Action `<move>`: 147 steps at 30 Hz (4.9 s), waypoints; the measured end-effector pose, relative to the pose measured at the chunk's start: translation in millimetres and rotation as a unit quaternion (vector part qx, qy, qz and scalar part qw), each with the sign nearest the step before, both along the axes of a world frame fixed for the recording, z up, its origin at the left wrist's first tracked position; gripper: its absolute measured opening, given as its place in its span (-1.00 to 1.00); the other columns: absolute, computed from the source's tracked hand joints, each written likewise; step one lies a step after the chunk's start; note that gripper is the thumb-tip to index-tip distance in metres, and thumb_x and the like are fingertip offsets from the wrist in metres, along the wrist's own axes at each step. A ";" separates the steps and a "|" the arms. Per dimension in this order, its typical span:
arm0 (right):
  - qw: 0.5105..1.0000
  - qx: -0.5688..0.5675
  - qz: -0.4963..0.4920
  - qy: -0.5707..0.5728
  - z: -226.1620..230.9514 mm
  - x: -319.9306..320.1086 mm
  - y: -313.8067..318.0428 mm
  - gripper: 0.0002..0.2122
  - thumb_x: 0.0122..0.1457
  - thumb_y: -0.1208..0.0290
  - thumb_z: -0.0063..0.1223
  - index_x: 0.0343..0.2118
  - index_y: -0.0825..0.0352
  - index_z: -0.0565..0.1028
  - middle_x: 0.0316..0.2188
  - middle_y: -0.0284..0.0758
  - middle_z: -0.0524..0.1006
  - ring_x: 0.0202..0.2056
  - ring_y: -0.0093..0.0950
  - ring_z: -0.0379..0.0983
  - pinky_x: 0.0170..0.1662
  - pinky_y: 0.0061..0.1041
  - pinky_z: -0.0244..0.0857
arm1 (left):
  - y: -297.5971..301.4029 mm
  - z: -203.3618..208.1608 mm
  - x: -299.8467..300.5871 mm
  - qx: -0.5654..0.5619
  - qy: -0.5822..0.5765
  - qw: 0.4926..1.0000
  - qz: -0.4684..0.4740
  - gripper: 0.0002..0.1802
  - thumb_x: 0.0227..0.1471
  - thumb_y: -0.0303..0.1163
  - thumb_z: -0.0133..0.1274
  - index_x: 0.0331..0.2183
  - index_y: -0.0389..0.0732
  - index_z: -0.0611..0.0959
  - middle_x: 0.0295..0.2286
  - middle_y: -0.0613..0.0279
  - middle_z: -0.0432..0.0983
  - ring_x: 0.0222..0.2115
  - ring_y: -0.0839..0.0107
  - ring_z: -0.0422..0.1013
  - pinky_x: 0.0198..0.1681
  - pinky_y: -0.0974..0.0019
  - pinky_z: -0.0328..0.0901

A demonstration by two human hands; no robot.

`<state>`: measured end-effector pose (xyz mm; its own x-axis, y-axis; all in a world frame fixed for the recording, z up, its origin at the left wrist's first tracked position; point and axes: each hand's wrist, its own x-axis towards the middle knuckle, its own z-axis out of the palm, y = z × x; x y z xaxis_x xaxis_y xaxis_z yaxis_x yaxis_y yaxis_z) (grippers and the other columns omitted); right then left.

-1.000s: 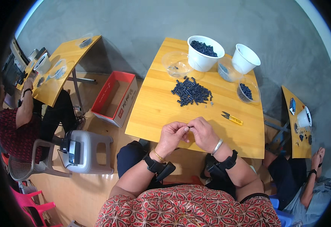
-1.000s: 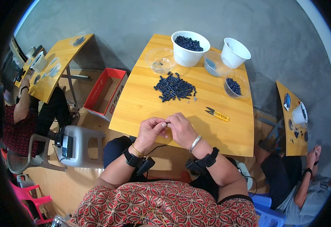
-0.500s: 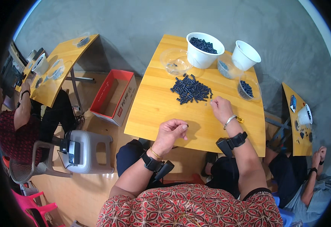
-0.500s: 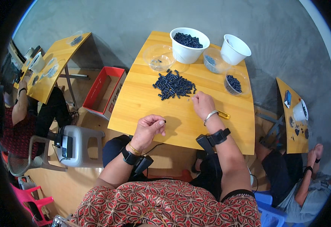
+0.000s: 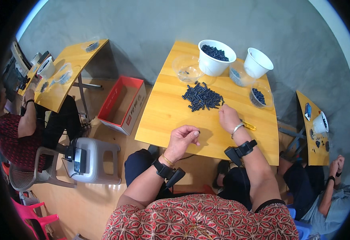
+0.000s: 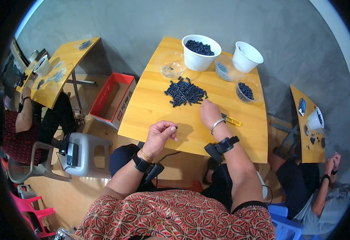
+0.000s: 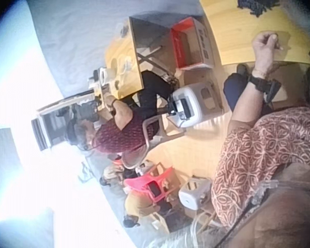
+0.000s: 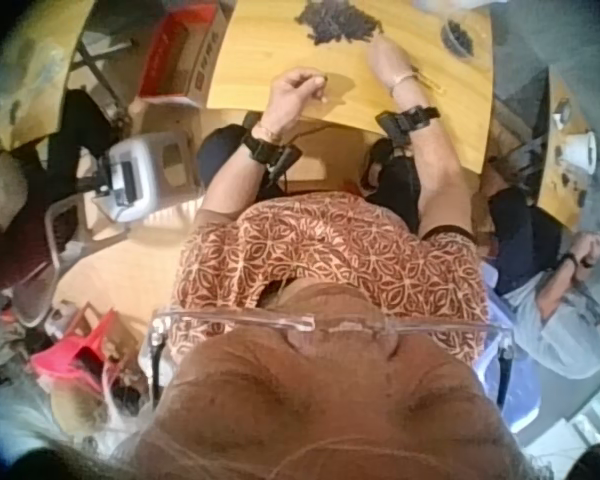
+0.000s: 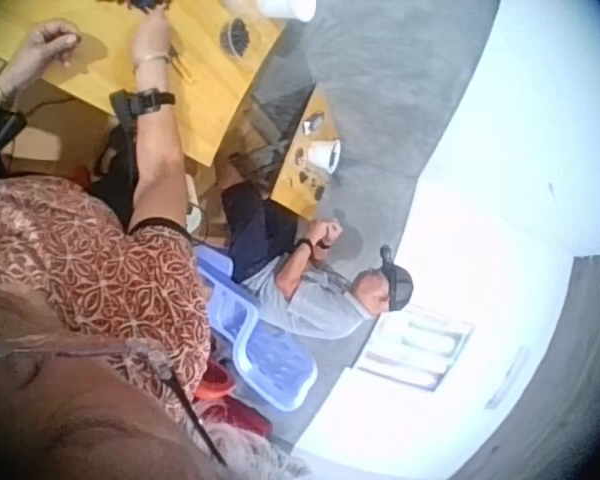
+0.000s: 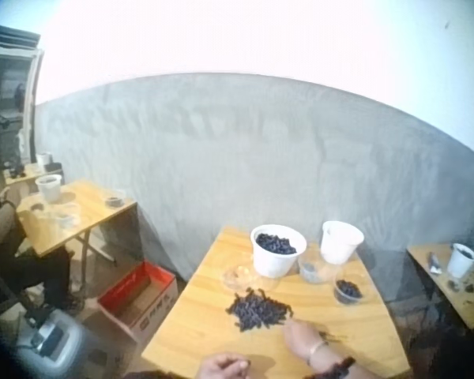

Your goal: Assembling or inspecting small black plastic components at a desk.

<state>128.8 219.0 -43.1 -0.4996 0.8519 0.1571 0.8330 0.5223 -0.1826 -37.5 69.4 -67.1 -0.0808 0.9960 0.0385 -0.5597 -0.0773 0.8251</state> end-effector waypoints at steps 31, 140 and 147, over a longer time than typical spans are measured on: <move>0.995 -0.001 -0.044 0.095 -9.0 35.4 -22.6 -0.95 -0.03 0.44 -0.02 -0.50 0.28 0.40 -0.49 -0.20 0.44 -0.44 -0.23 0.39 -0.37 -0.29 0.27 | 3.7 -3.0 -1.8 -0.027 -0.010 0.999 0.016 -0.88 0.03 -0.47 -0.06 -0.39 -0.33 0.51 -0.52 0.27 0.41 -0.55 0.54 0.31 -0.37 0.37 0.34; 0.999 0.014 0.022 0.031 -2.4 -41.0 -2.3 -0.90 0.00 0.42 -0.07 -0.47 0.34 0.36 -0.44 -0.18 0.44 -0.38 -0.18 0.38 -0.33 -0.26 0.27 | -43.0 21.6 -17.1 -0.069 -0.154 0.984 0.065 -0.90 0.01 -0.46 -0.04 -0.42 -0.30 0.52 -0.55 0.26 0.41 -0.59 0.55 0.30 -0.40 0.35 0.38; 0.990 0.022 0.068 0.124 -1.4 -8.6 -20.3 -0.92 -0.04 0.51 -0.08 -0.49 0.38 0.33 -0.51 -0.13 0.43 -0.46 -0.17 0.38 -0.40 -0.28 0.26 | -50.3 31.7 -0.7 -0.072 -0.159 0.984 0.019 -0.91 0.01 -0.47 -0.05 -0.43 -0.29 0.51 -0.54 0.25 0.41 -0.57 0.54 0.30 -0.39 0.36 0.37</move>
